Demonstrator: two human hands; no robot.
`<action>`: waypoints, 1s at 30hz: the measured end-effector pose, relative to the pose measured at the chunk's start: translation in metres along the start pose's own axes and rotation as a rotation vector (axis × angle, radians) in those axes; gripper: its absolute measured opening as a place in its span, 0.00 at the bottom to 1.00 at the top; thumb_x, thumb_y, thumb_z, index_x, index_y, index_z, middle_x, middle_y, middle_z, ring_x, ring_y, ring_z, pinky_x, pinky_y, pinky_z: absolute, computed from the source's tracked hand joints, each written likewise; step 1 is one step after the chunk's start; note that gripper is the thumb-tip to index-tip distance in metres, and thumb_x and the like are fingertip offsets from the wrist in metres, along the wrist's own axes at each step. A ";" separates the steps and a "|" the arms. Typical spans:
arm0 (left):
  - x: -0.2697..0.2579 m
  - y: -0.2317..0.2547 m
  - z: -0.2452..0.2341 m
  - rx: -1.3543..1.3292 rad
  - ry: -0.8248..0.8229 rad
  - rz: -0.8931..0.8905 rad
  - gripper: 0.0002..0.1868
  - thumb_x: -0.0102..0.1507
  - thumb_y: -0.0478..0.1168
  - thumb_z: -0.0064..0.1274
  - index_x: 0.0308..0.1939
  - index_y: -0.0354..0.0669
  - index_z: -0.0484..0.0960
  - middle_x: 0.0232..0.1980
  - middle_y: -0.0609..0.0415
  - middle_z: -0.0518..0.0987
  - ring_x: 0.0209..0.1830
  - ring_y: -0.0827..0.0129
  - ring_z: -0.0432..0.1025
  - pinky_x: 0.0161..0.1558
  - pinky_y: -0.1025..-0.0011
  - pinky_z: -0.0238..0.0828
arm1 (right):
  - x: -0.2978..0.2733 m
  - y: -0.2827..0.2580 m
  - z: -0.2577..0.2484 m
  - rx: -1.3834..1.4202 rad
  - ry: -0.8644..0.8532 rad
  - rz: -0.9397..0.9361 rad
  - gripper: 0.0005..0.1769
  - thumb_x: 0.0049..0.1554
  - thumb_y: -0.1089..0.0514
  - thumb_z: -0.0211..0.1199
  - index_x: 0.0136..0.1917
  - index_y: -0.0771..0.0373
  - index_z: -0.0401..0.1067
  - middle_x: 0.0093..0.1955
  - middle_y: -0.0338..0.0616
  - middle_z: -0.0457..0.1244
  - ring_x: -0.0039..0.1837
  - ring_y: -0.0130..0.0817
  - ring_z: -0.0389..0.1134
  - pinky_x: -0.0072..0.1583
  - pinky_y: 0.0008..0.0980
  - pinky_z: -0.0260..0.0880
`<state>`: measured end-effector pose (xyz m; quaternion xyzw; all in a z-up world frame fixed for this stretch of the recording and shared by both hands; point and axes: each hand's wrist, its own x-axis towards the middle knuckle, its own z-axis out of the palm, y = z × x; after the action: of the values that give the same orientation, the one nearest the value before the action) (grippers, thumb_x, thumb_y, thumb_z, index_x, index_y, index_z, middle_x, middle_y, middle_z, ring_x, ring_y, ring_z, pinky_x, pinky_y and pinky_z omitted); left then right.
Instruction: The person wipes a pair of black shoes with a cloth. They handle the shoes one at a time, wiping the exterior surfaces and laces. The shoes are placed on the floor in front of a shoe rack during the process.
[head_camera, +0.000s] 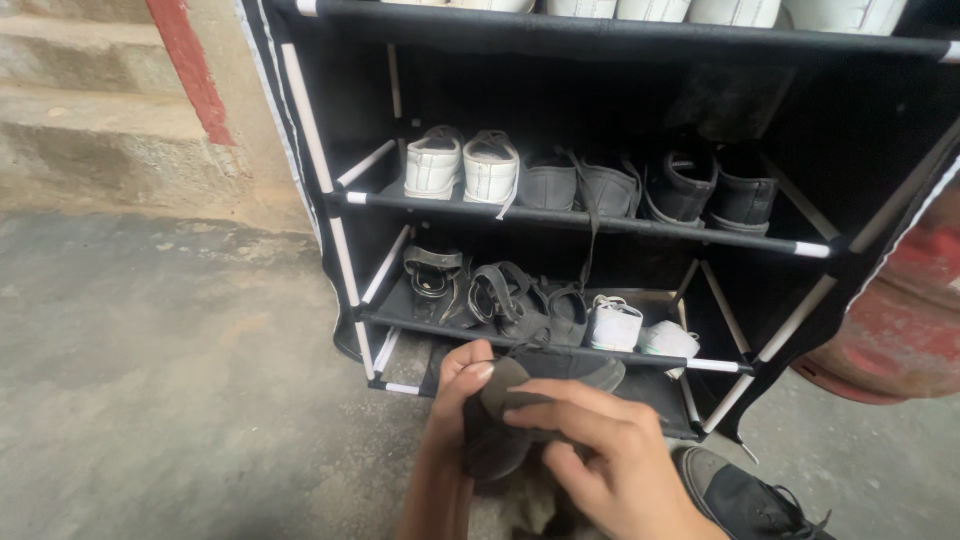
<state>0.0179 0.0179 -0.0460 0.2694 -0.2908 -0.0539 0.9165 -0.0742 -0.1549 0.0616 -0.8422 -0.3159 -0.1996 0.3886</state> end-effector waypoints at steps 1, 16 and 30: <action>-0.002 0.003 -0.001 -0.023 -0.026 0.018 0.12 0.63 0.40 0.51 0.27 0.44 0.66 0.28 0.56 0.73 0.26 0.77 0.66 0.30 0.77 0.65 | 0.000 0.001 0.001 -0.033 -0.020 -0.058 0.19 0.46 0.67 0.60 0.51 0.59 0.81 0.61 0.47 0.72 0.60 0.41 0.76 0.59 0.31 0.76; -0.008 0.018 0.011 -0.011 -0.008 -0.020 0.13 0.63 0.40 0.52 0.27 0.45 0.66 0.25 0.56 0.72 0.22 0.78 0.63 0.25 0.77 0.64 | -0.032 0.000 0.020 -0.207 0.120 -0.216 0.25 0.46 0.68 0.59 0.58 0.64 0.77 0.68 0.50 0.66 0.64 0.43 0.73 0.64 0.36 0.74; -0.010 0.013 0.014 0.121 0.105 -0.121 0.12 0.62 0.41 0.52 0.28 0.44 0.67 0.26 0.57 0.72 0.24 0.78 0.64 0.27 0.78 0.64 | -0.048 -0.015 0.025 0.027 0.139 -0.186 0.21 0.46 0.68 0.58 0.53 0.63 0.79 0.65 0.48 0.69 0.66 0.49 0.73 0.70 0.41 0.71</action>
<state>0.0005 0.0255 -0.0344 0.3440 -0.2281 -0.0773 0.9076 -0.1167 -0.1457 0.0260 -0.7881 -0.3674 -0.2886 0.4007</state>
